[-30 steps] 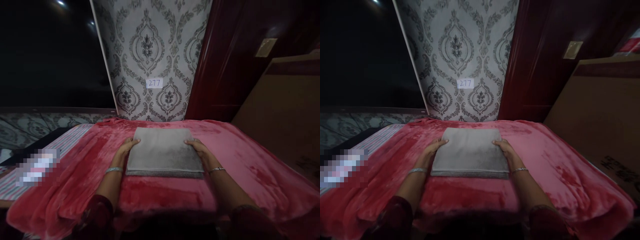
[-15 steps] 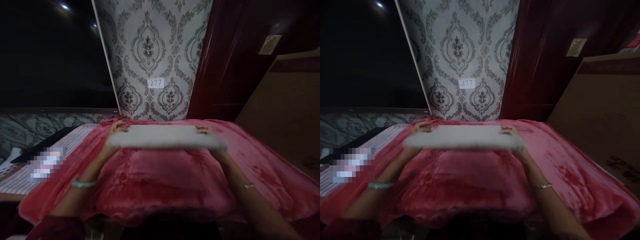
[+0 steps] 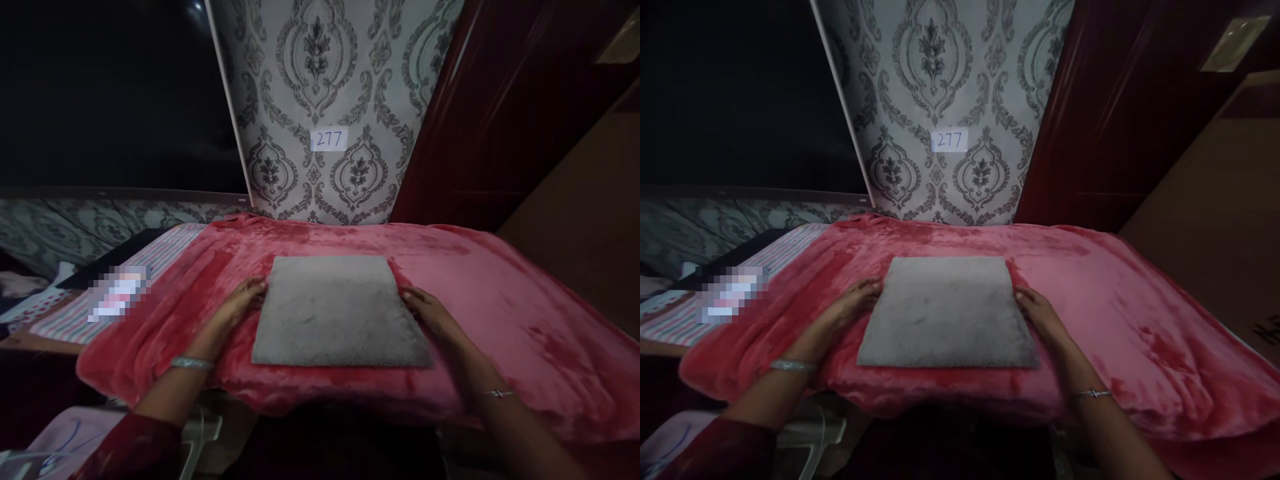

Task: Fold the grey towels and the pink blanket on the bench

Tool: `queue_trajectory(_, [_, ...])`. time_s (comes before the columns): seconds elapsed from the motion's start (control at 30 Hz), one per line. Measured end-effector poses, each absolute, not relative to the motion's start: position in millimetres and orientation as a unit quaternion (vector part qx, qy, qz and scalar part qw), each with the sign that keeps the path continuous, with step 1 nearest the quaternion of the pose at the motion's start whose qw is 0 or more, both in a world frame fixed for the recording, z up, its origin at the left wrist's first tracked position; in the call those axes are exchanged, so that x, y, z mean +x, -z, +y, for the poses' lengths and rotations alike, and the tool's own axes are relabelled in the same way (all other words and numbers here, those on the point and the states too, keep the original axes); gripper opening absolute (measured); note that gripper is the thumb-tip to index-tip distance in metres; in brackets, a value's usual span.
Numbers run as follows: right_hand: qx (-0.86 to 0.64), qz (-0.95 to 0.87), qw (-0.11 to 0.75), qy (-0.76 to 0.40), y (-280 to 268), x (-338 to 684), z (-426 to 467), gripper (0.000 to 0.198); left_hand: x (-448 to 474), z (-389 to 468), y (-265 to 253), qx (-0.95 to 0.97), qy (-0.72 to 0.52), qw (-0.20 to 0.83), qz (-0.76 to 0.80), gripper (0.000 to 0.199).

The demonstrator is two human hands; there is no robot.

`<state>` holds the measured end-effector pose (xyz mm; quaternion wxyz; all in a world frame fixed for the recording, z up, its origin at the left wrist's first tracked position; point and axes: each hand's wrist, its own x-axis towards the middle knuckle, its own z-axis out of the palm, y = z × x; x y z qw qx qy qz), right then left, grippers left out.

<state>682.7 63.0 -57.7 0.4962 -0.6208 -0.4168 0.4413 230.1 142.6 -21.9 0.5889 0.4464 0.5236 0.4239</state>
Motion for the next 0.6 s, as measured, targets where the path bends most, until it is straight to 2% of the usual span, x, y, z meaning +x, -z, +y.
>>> queue_trajectory(0.1, [-0.612, -0.459, 0.49, -0.418, 58, 673, 81, 0.079, 244, 149, 20, 0.446, -0.429, 0.59, 0.519, 0.089])
queue_trajectory(0.2, [-0.602, -0.515, 0.487, -0.369, 56, 666, 93, 0.087, 261, 150, 21, 0.489, -0.456, 0.551, 0.5, 0.099])
queue_trajectory(0.33, [-0.591, -0.552, 0.488, -0.329, 38, 670, 97, 0.071, 272, 153, 12, 0.545, -0.493, 0.473, 0.487, 0.094])
queue_trajectory(0.43, [-0.574, -0.561, 0.511, -0.307, 26, 677, 103, 0.068, 274, 160, 4, 0.568, -0.522, 0.428, 0.472, 0.088])
queue_trajectory(0.53, [-0.58, -0.562, 0.51, -0.298, 32, 682, 115, 0.068, 273, 172, 7, 0.541, -0.499, 0.468, 0.489, 0.092])
queue_trajectory(0.6, [-0.608, -0.558, 0.476, -0.303, 42, 686, 123, 0.064, 271, 181, 14, 0.523, -0.48, 0.498, 0.499, 0.085])
